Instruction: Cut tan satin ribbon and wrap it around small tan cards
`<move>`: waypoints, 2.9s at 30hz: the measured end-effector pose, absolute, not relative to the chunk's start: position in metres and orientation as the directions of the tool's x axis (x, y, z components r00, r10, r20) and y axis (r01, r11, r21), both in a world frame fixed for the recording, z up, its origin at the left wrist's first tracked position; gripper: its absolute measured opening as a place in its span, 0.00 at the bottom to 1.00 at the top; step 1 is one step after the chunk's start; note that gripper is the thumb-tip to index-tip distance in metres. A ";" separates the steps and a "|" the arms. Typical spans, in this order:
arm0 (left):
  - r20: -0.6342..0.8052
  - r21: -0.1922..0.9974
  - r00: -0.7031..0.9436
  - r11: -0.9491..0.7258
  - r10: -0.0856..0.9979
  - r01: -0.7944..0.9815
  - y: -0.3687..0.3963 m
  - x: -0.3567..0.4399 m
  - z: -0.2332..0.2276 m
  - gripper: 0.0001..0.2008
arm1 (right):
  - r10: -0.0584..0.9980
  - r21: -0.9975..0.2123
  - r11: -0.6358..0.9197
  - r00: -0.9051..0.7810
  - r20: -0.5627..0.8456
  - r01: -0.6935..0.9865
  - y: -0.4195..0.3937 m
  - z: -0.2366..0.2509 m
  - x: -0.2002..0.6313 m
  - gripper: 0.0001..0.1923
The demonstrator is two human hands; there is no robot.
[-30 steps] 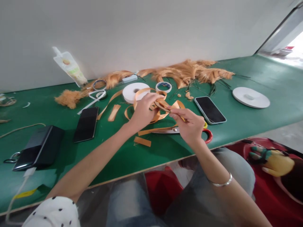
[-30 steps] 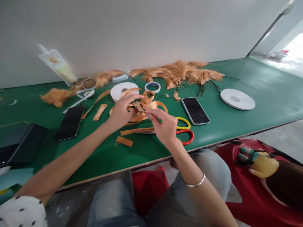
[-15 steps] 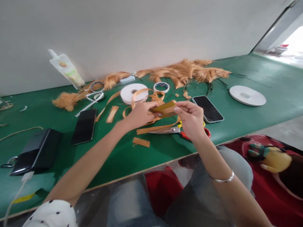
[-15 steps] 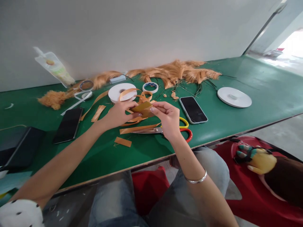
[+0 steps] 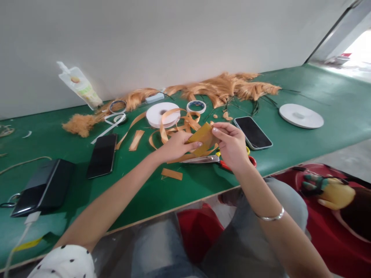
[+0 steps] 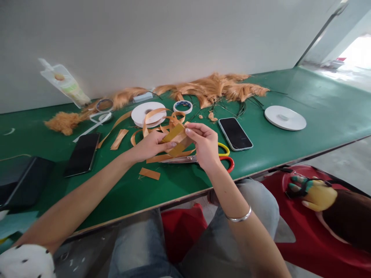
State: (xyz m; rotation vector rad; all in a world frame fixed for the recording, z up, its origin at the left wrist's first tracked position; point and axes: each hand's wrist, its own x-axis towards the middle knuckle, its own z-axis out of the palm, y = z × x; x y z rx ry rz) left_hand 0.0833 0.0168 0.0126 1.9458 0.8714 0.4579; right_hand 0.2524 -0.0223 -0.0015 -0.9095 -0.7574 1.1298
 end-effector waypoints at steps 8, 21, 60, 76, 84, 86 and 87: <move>-0.048 0.928 0.669 -0.215 0.742 0.305 0.013 0.087 0.004 0.19 | 0.921 -0.879 0.250 0.380 0.086 -0.406 -0.020 0.000 0.258 0.05; -0.126 0.992 0.627 0.087 0.769 0.093 0.008 0.094 -0.007 0.19 | 0.767 -0.905 0.424 0.520 0.377 0.032 -0.023 -0.006 0.253 0.03; -0.279 0.897 0.299 0.359 0.912 -0.257 -0.003 0.109 0.002 0.15 | 0.810 -0.844 0.466 0.257 0.527 0.264 -0.035 -0.036 0.223 0.06; -0.413 0.817 0.252 0.479 0.875 -0.322 0.001 0.106 0.019 0.13 | 0.756 -0.716 0.534 0.125 0.643 0.450 -0.030 -0.044 0.227 0.01; -0.409 0.804 0.242 0.472 0.880 -0.360 -0.001 0.108 0.022 0.11 | 0.479 -0.382 0.720 -0.017 0.877 0.580 -0.025 -0.044 0.224 0.09; -0.396 0.800 0.243 0.462 0.886 -0.383 -0.002 0.108 0.023 0.11 | 0.366 -0.213 0.745 -0.120 0.923 0.632 -0.025 -0.039 0.226 0.10; -0.392 0.795 0.246 0.462 0.886 -0.394 -0.003 0.108 0.024 0.10 | 0.315 -0.125 0.752 -0.185 0.931 0.648 -0.026 -0.036 0.228 0.11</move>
